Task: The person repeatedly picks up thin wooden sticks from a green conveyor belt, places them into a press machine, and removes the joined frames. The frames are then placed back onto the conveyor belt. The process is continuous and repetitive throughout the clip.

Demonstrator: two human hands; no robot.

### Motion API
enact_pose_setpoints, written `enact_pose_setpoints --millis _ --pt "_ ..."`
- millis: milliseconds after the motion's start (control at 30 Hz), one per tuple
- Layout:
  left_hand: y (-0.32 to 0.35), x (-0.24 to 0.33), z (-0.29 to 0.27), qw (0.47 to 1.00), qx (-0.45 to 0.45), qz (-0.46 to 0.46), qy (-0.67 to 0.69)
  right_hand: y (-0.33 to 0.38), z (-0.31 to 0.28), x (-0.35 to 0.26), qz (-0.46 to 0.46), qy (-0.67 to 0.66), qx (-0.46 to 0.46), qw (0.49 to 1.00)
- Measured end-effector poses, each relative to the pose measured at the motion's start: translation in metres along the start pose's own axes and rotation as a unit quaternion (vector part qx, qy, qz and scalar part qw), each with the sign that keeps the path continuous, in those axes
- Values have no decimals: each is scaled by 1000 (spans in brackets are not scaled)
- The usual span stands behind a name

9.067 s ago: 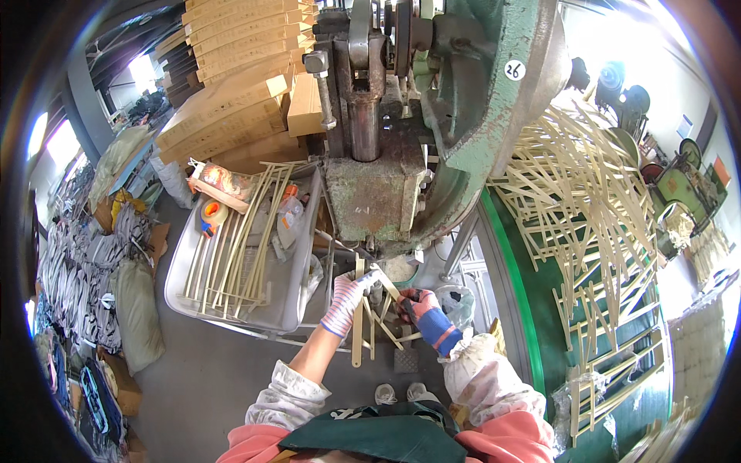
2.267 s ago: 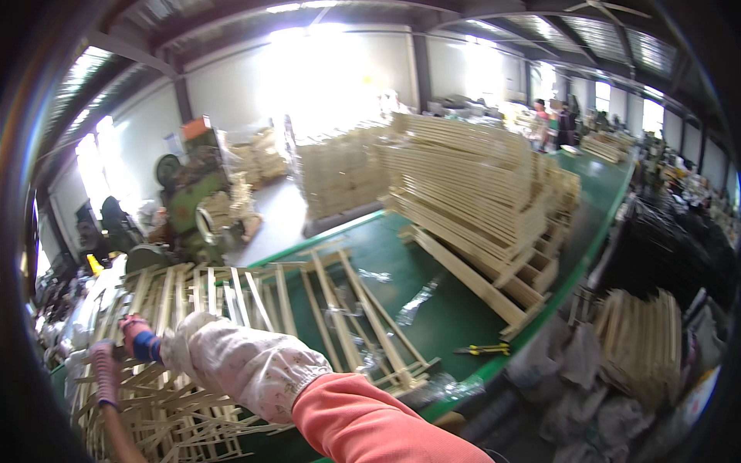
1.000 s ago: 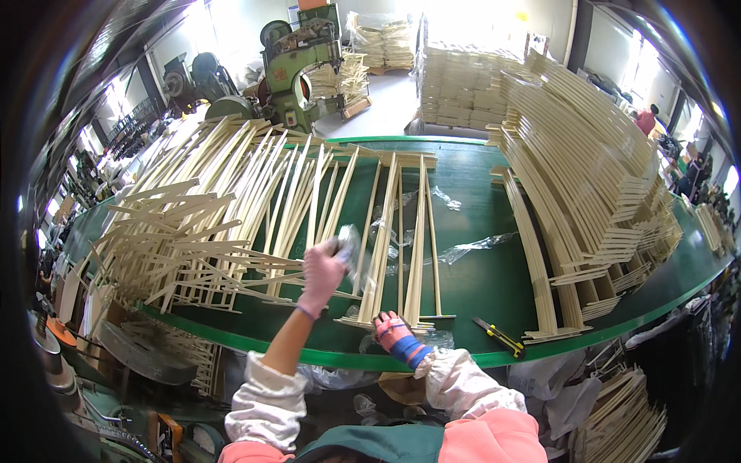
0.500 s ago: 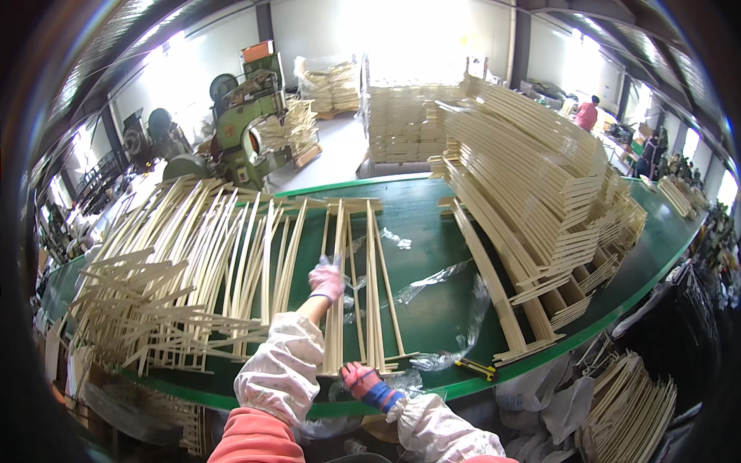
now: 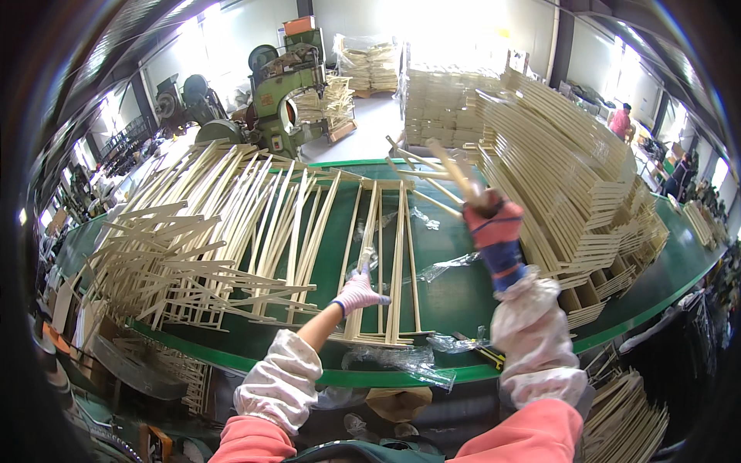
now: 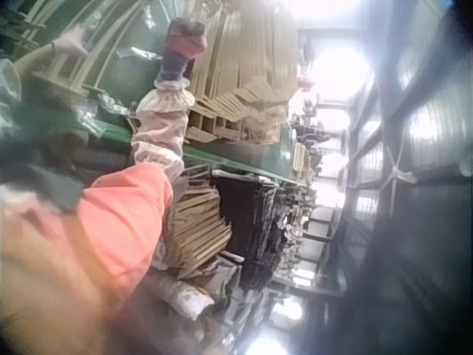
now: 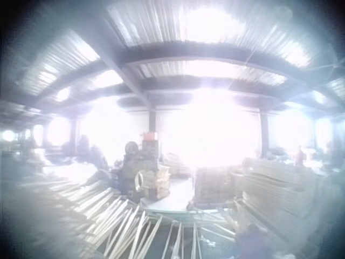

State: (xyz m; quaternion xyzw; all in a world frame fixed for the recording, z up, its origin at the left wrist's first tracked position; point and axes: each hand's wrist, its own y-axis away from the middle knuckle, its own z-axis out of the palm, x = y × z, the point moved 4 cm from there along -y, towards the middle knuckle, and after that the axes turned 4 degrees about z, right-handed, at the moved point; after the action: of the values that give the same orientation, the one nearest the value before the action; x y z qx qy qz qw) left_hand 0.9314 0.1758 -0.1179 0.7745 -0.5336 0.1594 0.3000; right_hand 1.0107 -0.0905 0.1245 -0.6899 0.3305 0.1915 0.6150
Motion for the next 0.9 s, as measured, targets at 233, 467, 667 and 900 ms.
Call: enact_pose_setpoints --millis 233,467,667,900 --pt "114 153 -65 836 469 257 -123 -39 -191 7 -69 -6 74 995" --pt "253 199 -89 670 646 301 -207 -117 -290 65 7 324 -8 946" --pt "358 164 -54 688 625 259 -263 -129 -163 35 -115 265 -117 950" --pt "405 67 -21 784 608 123 -29 74 59 -146 -69 -299 -519 798"
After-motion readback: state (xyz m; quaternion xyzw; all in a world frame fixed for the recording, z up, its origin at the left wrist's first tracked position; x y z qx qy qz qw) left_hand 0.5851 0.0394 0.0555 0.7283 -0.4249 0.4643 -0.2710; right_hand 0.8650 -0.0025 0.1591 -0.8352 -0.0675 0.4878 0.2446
